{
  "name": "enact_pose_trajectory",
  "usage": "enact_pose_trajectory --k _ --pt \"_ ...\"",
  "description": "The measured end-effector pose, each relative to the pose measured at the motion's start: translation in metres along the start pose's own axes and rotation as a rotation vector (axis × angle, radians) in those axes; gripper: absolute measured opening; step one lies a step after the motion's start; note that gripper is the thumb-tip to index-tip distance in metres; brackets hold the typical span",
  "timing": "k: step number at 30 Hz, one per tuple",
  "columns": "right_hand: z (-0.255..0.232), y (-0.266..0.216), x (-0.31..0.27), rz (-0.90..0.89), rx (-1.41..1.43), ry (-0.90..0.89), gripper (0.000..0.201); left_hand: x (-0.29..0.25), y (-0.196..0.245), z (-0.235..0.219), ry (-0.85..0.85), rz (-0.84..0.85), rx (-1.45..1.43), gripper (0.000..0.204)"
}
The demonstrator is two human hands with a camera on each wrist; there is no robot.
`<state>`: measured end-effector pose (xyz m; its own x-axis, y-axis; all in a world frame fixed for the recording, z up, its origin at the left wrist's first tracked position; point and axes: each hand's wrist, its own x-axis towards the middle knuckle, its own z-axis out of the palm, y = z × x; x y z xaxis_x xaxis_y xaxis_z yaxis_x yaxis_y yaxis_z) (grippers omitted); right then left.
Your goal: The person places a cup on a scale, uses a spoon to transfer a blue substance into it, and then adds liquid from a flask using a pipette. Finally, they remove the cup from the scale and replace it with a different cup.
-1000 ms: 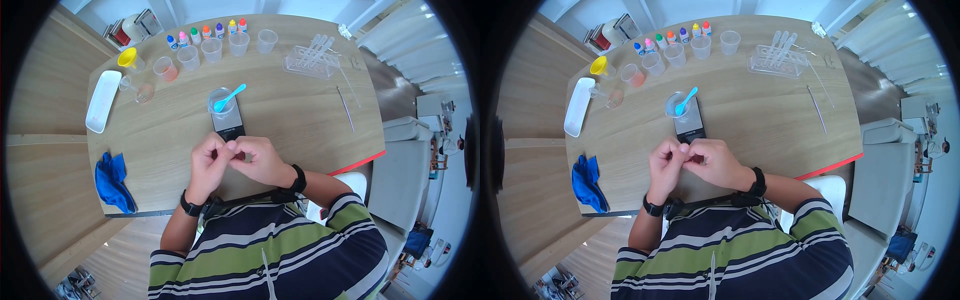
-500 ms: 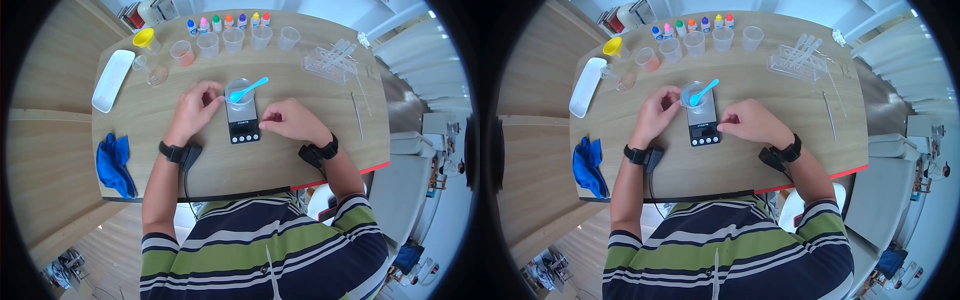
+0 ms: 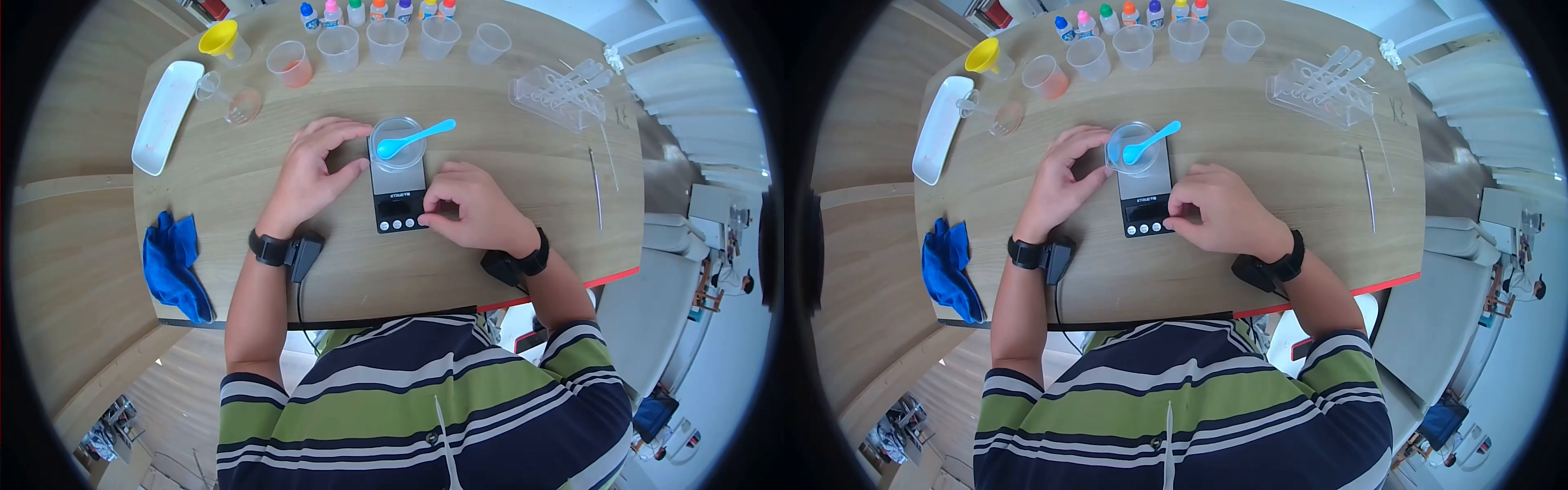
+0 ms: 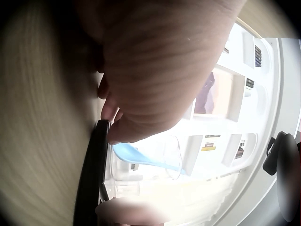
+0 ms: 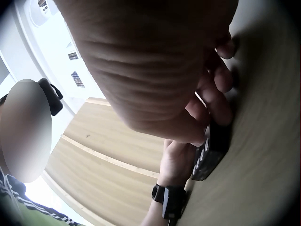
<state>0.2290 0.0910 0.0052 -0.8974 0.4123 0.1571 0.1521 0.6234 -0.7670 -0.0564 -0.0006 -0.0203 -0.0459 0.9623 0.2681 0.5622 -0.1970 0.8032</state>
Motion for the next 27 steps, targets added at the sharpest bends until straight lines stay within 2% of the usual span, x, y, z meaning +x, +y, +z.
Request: enact_pose_trajectory --k 3,10,27 --pt "0.0014 0.0015 -0.0006 0.076 0.085 0.009 0.021 0.0006 0.0014 -0.0007 -0.021 -0.028 0.019 0.044" --pt "0.0012 0.0055 -0.0013 0.117 0.106 0.004 0.021 -0.0001 0.0017 -0.0027 -0.084 -0.028 0.044 0.048" --pt "0.0042 -0.0001 0.0013 0.052 -0.017 0.02 0.027 -0.0008 0.0017 -0.0017 -0.074 -0.023 0.066 0.049"
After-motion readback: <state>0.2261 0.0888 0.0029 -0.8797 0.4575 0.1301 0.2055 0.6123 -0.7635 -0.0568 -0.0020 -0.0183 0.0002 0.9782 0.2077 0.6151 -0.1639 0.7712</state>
